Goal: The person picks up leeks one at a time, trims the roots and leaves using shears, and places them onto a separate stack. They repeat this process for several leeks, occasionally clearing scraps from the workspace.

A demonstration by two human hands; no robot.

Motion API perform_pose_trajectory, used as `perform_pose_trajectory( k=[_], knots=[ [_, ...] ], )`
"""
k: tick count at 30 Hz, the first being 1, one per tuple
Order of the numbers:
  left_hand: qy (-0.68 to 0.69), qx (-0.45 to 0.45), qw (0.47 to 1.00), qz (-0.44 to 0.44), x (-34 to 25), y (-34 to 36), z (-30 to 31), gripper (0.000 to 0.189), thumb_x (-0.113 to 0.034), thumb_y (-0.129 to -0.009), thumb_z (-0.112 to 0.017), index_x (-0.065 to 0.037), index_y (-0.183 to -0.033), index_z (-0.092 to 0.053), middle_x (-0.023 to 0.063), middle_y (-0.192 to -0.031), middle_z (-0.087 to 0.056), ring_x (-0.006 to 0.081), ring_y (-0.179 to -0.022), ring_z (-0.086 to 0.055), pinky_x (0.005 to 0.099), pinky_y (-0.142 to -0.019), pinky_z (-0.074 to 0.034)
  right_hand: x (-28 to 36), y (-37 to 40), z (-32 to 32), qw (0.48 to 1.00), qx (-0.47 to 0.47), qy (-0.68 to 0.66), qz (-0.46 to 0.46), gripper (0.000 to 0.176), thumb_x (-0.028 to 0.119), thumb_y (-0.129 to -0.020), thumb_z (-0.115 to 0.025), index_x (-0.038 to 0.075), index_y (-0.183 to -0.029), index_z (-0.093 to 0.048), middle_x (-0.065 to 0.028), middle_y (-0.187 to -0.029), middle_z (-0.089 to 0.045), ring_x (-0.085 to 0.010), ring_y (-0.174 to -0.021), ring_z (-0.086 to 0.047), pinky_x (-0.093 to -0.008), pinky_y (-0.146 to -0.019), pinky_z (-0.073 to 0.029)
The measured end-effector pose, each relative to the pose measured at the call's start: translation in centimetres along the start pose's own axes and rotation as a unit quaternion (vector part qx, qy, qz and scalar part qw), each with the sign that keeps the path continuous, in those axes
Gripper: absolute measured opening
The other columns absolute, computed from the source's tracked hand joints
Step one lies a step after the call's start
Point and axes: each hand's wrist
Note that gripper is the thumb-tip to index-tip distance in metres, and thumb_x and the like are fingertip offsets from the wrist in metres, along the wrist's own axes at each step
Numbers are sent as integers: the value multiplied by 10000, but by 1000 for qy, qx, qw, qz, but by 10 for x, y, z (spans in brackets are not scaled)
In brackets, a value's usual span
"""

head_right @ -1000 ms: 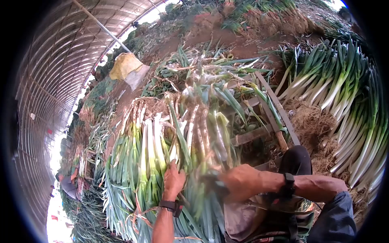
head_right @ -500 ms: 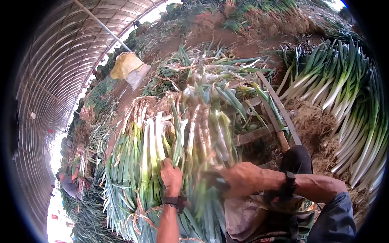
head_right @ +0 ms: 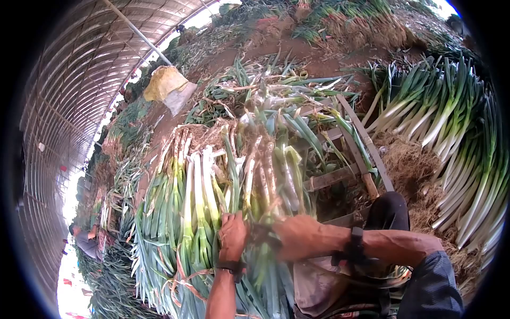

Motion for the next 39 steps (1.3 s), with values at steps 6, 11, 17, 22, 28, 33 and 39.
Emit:
perform_pose_trajectory(
  k=[6, 11, 17, 22, 28, 33, 39],
  knots=[
    [-38, 89, 991, 96, -6, -23, -9, 279, -278, -823, -685, -27, -944, -675, 194, -979, -685, 377, -1016, -638, 474, -877, -504, -5, -5, 2, 1000, -4, 4, -2, 452, 400, -899, -685, 234, -1312, -606, -30, -891, -703, -177, -674, -682, -327, -609, -546],
    [-8, 112, 980, 165, -19, -30, 14, 337, -293, -750, -757, -8, -916, -688, 200, -975, -693, 372, -968, -659, 464, -847, -512, 13, 24, 16, 993, 15, -117, -11, 410, 345, -937, -665, 205, -1317, -602, -50, -994, -729, -176, -752, -704, -340, -672, -575],
    [-1, 71, 984, 165, -14, -27, 3, 331, -273, -724, -783, -42, -944, -695, 200, -949, -682, 355, -944, -661, 453, -814, -512, 12, 23, 15, 998, -15, -59, -3, 450, 340, -935, -659, 189, -1351, -578, -89, -1058, -740, -227, -813, -727, -383, -739, -590],
    [14, 50, 991, 122, -5, -22, -3, 327, -288, -726, -748, -46, -937, -685, 177, -897, -654, 354, -923, -637, 452, -818, -496, -5, -6, 13, 998, -31, 43, -44, 577, 426, -957, -576, 168, -1462, -474, -144, -1079, -727, -268, -789, -726, -415, -731, -584],
    [1, 51, 991, 121, -10, -22, 1, 317, -306, -731, -705, -41, -904, -687, 156, -887, -648, 343, -905, -627, 455, -859, -485, -30, -39, 10, 995, -84, 8, -59, 545, 369, -1015, -422, 96, -1488, -433, -272, -1068, -693, -232, -635, -674, -367, -545, -541],
    [7, 93, 986, 142, -12, -27, 3, 306, -316, -734, -717, -48, -882, -695, 169, -883, -669, 362, -924, -640, 455, -914, -477, -33, -58, 25, 990, -69, -29, -118, 585, 323, -981, -448, 75, -1507, -386, -242, -993, -686, -180, -514, -580, -298, -403, -434],
    [17, 68, 986, 152, -12, -28, -2, 363, -367, -737, -752, -28, -857, -704, 211, -878, -693, 395, -910, -659, 459, -926, -478, -71, -92, 27, 985, -128, 111, -33, 725, 296, -881, -541, 85, -1545, -340, -197, -1006, -665, -142, -520, -504, -296, -399, -395]
  ],
)
Point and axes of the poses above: each hand's wrist, its own y-axis away from the middle knuckle, its own z-axis out of the back of the hand, x = y × z
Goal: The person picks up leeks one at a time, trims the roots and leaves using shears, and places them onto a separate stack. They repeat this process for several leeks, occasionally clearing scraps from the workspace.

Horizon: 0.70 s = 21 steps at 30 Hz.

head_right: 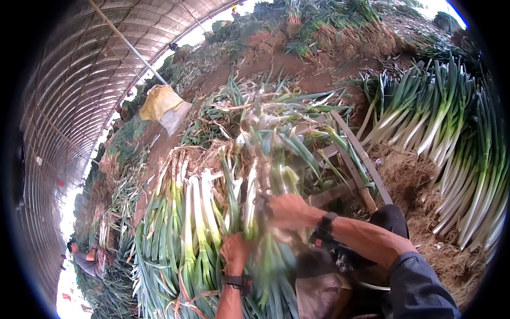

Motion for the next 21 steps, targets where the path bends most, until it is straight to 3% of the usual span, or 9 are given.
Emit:
perform_pose_trajectory(
  k=[3, 6, 9, 12, 15, 18, 21],
  knots=[
    [-7, -15, 999, -37, 7, -1, -5, 424, -420, -743, -765, -13, -851, -718, 232, -860, -693, 402, -878, -667, 464, -882, -499, 7, -12, 17, 993, 62, -17, -99, 706, 265, -850, -546, 129, -1528, -408, -205, -1164, -632, -131, -546, -501, -281, -404, -390],
    [-16, -14, 999, -42, 9, -2, -8, 479, -474, -749, -770, -7, -842, -732, 242, -828, -691, 406, -825, -676, 476, -814, -524, -15, -27, 0, 999, -25, -14, -25, 664, 241, -816, -551, 184, -1476, -506, -174, -1196, -611, -133, -534, -473, -275, -408, -387],
    [-20, -23, 999, -37, 13, -5, -18, 521, -510, -741, -776, 1, -836, -739, 241, -786, -688, 412, -774, -675, 479, -758, -536, -23, -41, -7, 998, -59, -12, -23, 636, 247, -799, -559, 233, -1435, -560, -131, -1110, -621, -132, -528, -459, -273, -412, -390],
    [-22, -42, 996, -70, 19, -7, -24, 514, -499, -750, -772, 8, -828, -735, 242, -764, -682, 415, -744, -672, 474, -745, -537, -35, -62, -10, 998, -21, 41, -51, 622, 251, -788, -566, 174, -1405, -577, -88, -916, -615, -132, -520, -443, -275, -409, -386],
    [20, 8, 1000, -20, 24, -13, -32, 485, -485, -761, -768, -10, -857, -742, 246, -816, -694, 406, -785, -683, 466, -754, -538, -31, -64, 1, 995, -20, 28, -96, 592, 273, -787, -578, 104, -1354, -602, -43, -765, -581, -128, -509, -436, -286, -402, -385],
    [-14, 1, 999, -47, 17, -7, -9, 439, -458, -775, -759, -43, -918, -750, 231, -865, -711, 390, -834, -695, 459, -771, -542, -43, -64, 0, 995, 34, 67, -60, 521, 277, -848, -557, 51, -1317, -587, -15, -661, -524, -129, -489, -420, -293, -396, -388],
    [7, 31, 999, 10, 11, -9, 5, 419, -434, -777, -755, -65, -976, -748, 212, -906, -724, 382, -877, -698, 447, -799, -541, -16, -11, 22, 995, 26, -74, -60, 395, 290, -963, -495, 82, -1290, -570, -41, -677, -552, -119, -486, -454, -292, -395, -406]
  ],
)
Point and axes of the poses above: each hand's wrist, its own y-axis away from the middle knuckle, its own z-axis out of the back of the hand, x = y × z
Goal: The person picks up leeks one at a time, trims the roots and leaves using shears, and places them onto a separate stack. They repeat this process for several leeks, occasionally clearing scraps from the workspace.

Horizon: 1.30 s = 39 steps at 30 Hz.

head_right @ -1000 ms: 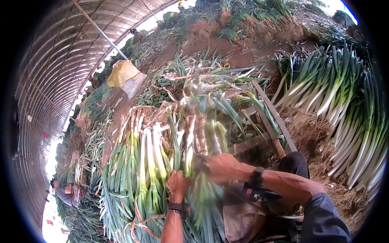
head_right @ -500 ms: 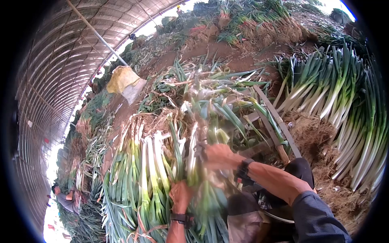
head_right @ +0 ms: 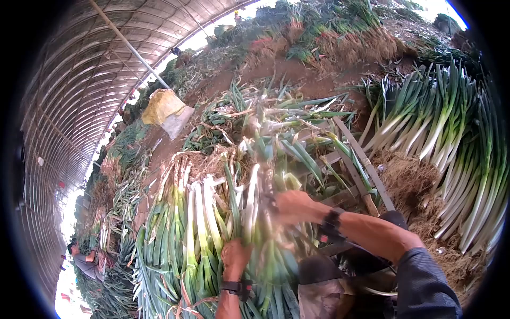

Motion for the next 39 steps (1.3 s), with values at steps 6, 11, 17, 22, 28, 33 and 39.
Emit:
perform_pose_trajectory(
  k=[6, 11, 17, 22, 28, 33, 39],
  knots=[
    [53, -24, 998, 9, -2, 9, 25, 427, -379, -780, -695, -48, -1047, -731, 229, -974, -719, 393, -932, -691, 443, -837, -532, 61, 102, 27, 990, 113, -28, 75, 473, 239, -1061, -430, 176, -1528, -399, -171, -956, -693, -104, -557, -594, -231, -417, -476],
    [59, -146, 987, 23, 1, 30, 47, 367, -311, -786, -682, -14, -998, -725, 247, -921, -705, 396, -855, -681, 449, -757, -542, 55, 134, 21, 980, 21, -68, 188, 559, 164, -967, -568, 161, -1509, -430, -162, -1029, -724, -150, -641, -682, -269, -459, -533],
    [-7, -129, 984, 119, 30, 43, 77, 520, -341, -814, -722, 47, -1138, -598, 251, -1105, -647, 405, -1029, -633, 503, -896, -501, 14, 156, -7, 954, -150, -9, 258, 553, 173, -894, -670, 117, -1421, -511, -106, -903, -750, -187, -590, -699, -322, -498, -559],
    [-98, -245, 964, 17, 48, 33, 38, 678, -337, -788, -812, 18, -1283, -514, 205, -1214, -549, 399, -1139, -546, 528, -915, -484, 11, 146, -22, 942, -175, -59, 279, 562, 324, -856, -732, 106, -1347, -565, -114, -756, -727, -283, -562, -689, -418, -512, -560],
    [-211, -257, 922, -199, 11, 41, 37, 457, -194, -797, -761, -43, -1196, -596, 131, -1222, -534, 330, -1197, -491, 502, -975, -422, -4, 140, -53, 965, -63, -41, 253, 519, 313, -920, -669, 164, -1401, -542, -107, -884, -745, -245, -685, -717, -410, -605, -576],
    [-89, -118, 943, -297, 22, 29, -13, 267, -38, -789, -621, -78, -1051, -650, 108, -1071, -630, 292, -1127, -550, 410, -903, -494, 31, 146, -18, 977, 66, -59, 194, 456, 285, -950, -616, 191, -1392, -552, -105, -955, -737, -215, -721, -712, -383, -610, -571],
    [102, -74, 949, -287, -11, 50, -19, 165, -157, -958, -553, -50, -1051, -636, 181, -1013, -634, 371, -967, -597, 463, -853, -502, 25, 116, -36, 990, 68, 69, 99, 389, 244, -972, -556, 222, -1361, -569, -105, -1018, -719, -192, -717, -691, -366, -579, -553]
  ],
)
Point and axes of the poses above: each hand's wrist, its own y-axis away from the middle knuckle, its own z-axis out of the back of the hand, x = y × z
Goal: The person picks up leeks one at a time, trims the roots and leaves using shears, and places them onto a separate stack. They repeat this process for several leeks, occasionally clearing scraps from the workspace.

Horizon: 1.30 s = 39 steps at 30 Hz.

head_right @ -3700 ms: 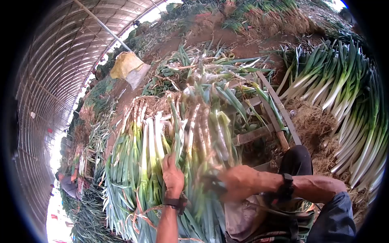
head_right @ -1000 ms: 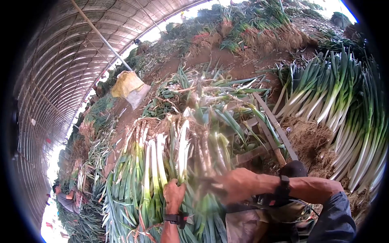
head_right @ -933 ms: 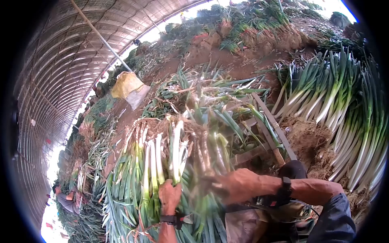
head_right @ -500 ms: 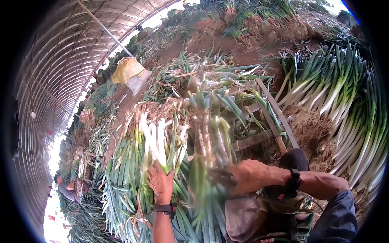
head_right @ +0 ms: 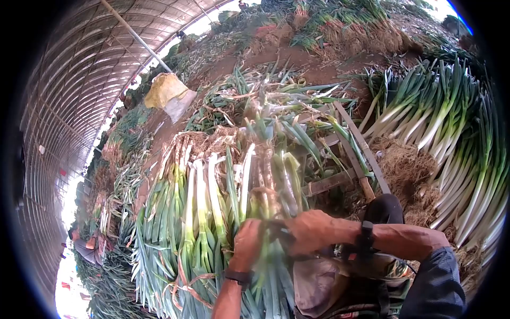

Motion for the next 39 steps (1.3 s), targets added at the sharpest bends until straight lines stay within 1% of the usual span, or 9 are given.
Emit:
perform_pose_trajectory(
  k=[4, 11, 17, 20, 26, 31, 34, 37, 39],
  knots=[
    [-12, 21, 995, 101, -6, -3, 6, 387, -394, -1002, -513, -19, -1032, -609, 238, -964, -620, 417, -884, -599, 498, -803, -478, 11, -5, 21, 998, 9, -59, -26, 361, 225, -980, -526, 265, -1336, -567, -106, -966, -680, -169, -637, -645, -354, -491, -513],
    [-160, -38, 982, 95, 10, -18, -30, 179, -227, -879, -623, -49, -852, -620, 177, -760, -642, 315, -680, -668, 457, -586, -548, 7, -24, 26, 997, 15, -48, -61, 374, 200, -974, -518, 265, -1339, -571, -91, -833, -595, -193, -588, -611, -330, -478, -521],
    [-118, 61, 982, 137, -6, -28, -8, 250, -271, -864, -675, -31, -924, -642, 199, -916, -709, 363, -858, -705, 483, -772, -560, 23, 7, 35, 989, 50, -119, -78, 344, 239, -972, -507, 264, -1307, -581, -112, -946, -703, -256, -760, -710, -408, -613, -581],
    [-64, 113, 941, 312, -18, -47, 6, 358, -337, -861, -716, -14, -1003, -656, 211, -986, -718, 391, -952, -699, 481, -844, -542, 20, 22, 31, 990, -7, -135, 36, 374, 237, -964, -508, 245, -1335, -563, -119, -1013, -726, -266, -821, -726, -425, -676, -590],
    [16, 71, 950, 304, 15, -46, -44, 495, -470, -801, -780, -1, -942, -707, 219, -898, -718, 373, -820, -715, 470, -713, -552, 20, 3, 38, 992, 39, -82, -88, 449, 228, -903, -552, 234, -1351, -530, -159, -964, -712, -325, -753, -710, -472, -666, -573],
    [-9, 50, 973, 227, 17, -42, -44, 539, -548, -791, -735, -11, -758, -723, 197, -700, -689, 353, -630, -689, 431, -571, -534, 6, -21, 37, 997, 7, -39, -71, 509, 249, -875, -567, 234, -1378, -493, -133, -939, -705, -322, -691, -695, -461, -599, -558],
    [-61, 51, 980, 185, 27, -37, -50, 632, -634, -798, -675, -4, -803, -726, 215, -709, -682, 366, -649, -691, 456, -587, -532, -16, -45, 22, 998, -32, -15, -48, 545, 267, -856, -584, 235, -1390, -482, -101, -891, -688, -294, -646, -670, -434, -559, -537],
    [-39, 176, 936, 301, -6, -54, -17, 540, -531, -784, -734, -42, -1012, -740, 213, -1006, -729, 384, -953, -711, 466, -823, -568, -24, -59, 23, 997, -35, -26, -58, 540, 283, -846, -596, 222, -1374, -503, -76, -838, -647, -232, -579, -610, -381, -501, -490],
    [-16, 174, 937, 304, 5, -52, -29, 521, -497, -786, -725, -35, -1027, -738, 222, -1005, -727, 385, -954, -712, 466, -824, -567, -31, -69, 21, 998, -51, -15, -44, 521, 290, -848, -596, 205, -1357, -526, -65, -842, -622, -188, -543, -560, -342, -465, -449]
  ],
)
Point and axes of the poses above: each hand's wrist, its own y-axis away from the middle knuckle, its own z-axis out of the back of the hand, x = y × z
